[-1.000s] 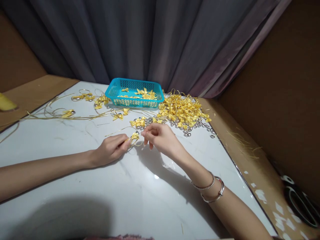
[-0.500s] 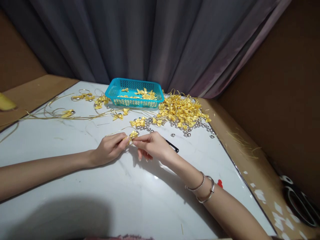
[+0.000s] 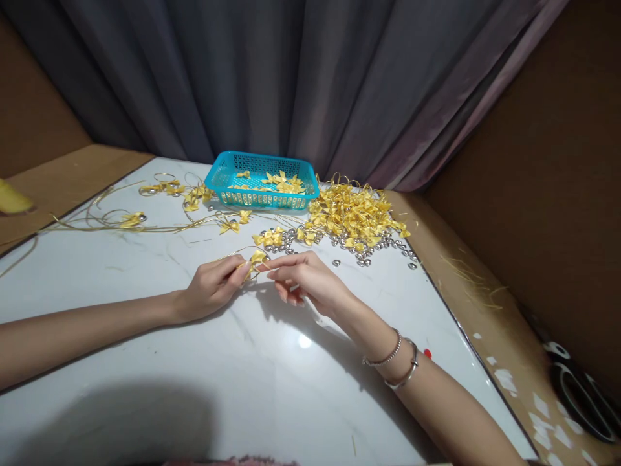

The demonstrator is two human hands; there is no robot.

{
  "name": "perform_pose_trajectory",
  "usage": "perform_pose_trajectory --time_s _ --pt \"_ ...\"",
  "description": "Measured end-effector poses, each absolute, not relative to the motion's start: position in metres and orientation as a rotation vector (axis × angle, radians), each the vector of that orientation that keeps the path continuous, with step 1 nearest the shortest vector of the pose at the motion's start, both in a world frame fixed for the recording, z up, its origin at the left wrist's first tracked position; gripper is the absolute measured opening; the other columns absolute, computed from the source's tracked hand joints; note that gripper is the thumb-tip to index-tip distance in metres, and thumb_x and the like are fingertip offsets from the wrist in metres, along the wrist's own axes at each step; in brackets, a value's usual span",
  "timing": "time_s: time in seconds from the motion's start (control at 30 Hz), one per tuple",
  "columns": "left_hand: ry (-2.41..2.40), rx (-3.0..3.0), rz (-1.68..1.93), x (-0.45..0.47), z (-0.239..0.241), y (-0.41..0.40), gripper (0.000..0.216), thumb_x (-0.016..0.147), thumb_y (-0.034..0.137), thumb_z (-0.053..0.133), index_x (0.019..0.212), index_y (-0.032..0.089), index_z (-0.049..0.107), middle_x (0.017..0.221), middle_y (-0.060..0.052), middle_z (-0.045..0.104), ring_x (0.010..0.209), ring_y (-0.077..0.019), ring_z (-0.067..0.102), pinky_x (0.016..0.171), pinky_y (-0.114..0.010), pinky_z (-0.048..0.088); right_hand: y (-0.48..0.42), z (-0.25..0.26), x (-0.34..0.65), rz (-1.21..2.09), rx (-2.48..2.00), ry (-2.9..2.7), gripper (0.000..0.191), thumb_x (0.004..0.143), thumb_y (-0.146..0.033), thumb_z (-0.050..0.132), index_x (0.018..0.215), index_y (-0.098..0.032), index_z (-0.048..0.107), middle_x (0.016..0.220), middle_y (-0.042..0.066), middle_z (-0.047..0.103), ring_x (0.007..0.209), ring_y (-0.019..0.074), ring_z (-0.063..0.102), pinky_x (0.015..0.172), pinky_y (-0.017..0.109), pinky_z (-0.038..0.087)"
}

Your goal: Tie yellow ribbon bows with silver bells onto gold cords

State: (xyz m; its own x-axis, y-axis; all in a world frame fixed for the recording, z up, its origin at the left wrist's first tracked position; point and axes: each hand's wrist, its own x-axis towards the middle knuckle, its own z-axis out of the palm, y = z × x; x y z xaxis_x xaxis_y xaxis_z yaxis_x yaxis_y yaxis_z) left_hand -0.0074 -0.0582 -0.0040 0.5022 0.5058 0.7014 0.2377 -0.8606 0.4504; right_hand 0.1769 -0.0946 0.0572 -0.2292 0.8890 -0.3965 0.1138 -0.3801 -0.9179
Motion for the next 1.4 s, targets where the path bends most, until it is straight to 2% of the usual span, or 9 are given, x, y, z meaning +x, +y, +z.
perform_pose_trajectory --time_s 0.2,0.33,0.4,0.57,0.7,0.93,1.03,1.13,1.4 --pt "0.636 2.449 1.252 -0.008 -0.005 -0.058 0.022 0.093 0.018 0.038 0.072 0.018 0.044 0.059 0.004 0.043 0.052 -0.0078 0.042 0.053 -0.019 0.038 -0.101 0.064 0.175 1.216 -1.434 -1.636 0.028 0.074 -0.018 0.051 0.09 -0.014 0.074 0.044 -0.003 0.048 0.04 0.0081 0.04 0.039 0.022 0.031" --pt "0.612 2.44 1.241 -0.008 -0.005 -0.059 0.02 0.093 0.016 0.038 0.074 0.018 0.045 0.061 0.004 0.045 0.054 -0.0074 0.043 0.056 -0.019 0.039 -0.105 0.066 0.174 0.674 -1.297 -2.005 0.033 0.071 -0.01 0.044 0.083 -0.019 0.074 0.062 0.002 0.06 0.056 0.0117 0.052 0.049 0.024 0.038" --pt "0.606 2.439 1.232 -0.008 -0.004 -0.059 0.021 0.093 0.017 0.037 0.074 0.018 0.045 0.061 0.004 0.045 0.053 -0.0075 0.043 0.055 -0.019 0.039 -0.107 0.067 0.174 0.557 -1.215 -2.075 0.034 0.072 -0.009 0.043 0.084 -0.02 0.073 0.073 0.003 0.064 0.064 0.0132 0.055 0.051 0.024 0.04" --pt "0.661 2.435 1.233 -0.008 -0.005 -0.059 0.023 0.093 0.019 0.037 0.07 0.018 0.042 0.058 0.004 0.041 0.052 -0.0078 0.04 0.055 -0.019 0.038 -0.106 0.068 0.174 0.695 -1.309 -1.95 0.021 0.076 -0.014 0.047 0.079 -0.017 0.068 0.082 0.005 0.065 0.071 0.0143 0.058 0.049 0.021 0.042" --pt "0.649 2.434 1.253 -0.008 -0.006 -0.059 0.023 0.093 0.018 0.038 0.07 0.018 0.042 0.059 0.004 0.041 0.052 -0.0077 0.04 0.054 -0.019 0.037 -0.101 0.063 0.174 0.864 -1.444 -1.869 0.015 0.076 -0.016 0.053 0.077 -0.017 0.067 0.076 0.004 0.065 0.062 0.0127 0.056 0.05 0.023 0.042" --pt "0.629 2.429 1.268 -0.007 -0.004 -0.059 0.022 0.092 0.015 0.039 0.071 0.018 0.042 0.059 0.005 0.039 0.052 -0.0073 0.039 0.054 -0.019 0.037 -0.099 0.057 0.17 1.147 -1.547 -1.857 0.017 0.078 -0.025 0.059 0.087 -0.015 0.069 0.065 0.002 0.062 0.045 0.0076 0.044 0.044 0.023 0.036" --pt "0.62 2.43 1.247 -0.007 -0.004 -0.059 0.021 0.092 0.014 0.039 0.072 0.018 0.043 0.061 0.004 0.041 0.053 -0.0071 0.041 0.055 -0.019 0.037 -0.099 0.055 0.168 1.233 -1.528 -1.842 0.015 0.08 -0.025 0.058 0.08 -0.015 0.069 0.057 -0.001 0.059 0.04 0.0056 0.039 0.042 0.021 0.033" --pt "0.605 2.447 1.235 -0.008 -0.004 -0.059 0.02 0.092 0.015 0.039 0.072 0.017 0.043 0.061 0.004 0.042 0.054 -0.0072 0.041 0.056 -0.019 0.037 -0.099 0.054 0.167 1.201 -1.503 -1.815 0.016 0.08 -0.02 0.056 0.069 -0.014 0.067 0.059 0.0 0.061 0.044 0.0056 0.042 0.043 0.02 0.033" --pt "0.623 2.442 1.245 -0.007 -0.003 -0.058 0.023 0.092 0.015 0.038 0.07 0.018 0.041 0.059 0.005 0.04 0.052 -0.0071 0.041 0.055 -0.018 0.037 -0.099 0.061 0.17 1.345 -1.492 -1.602 0.014 0.079 -0.022 0.056 0.076 -0.012 0.065 0.072 0.006 0.068 0.046 0.0078 0.05 0.037 0.019 0.039"
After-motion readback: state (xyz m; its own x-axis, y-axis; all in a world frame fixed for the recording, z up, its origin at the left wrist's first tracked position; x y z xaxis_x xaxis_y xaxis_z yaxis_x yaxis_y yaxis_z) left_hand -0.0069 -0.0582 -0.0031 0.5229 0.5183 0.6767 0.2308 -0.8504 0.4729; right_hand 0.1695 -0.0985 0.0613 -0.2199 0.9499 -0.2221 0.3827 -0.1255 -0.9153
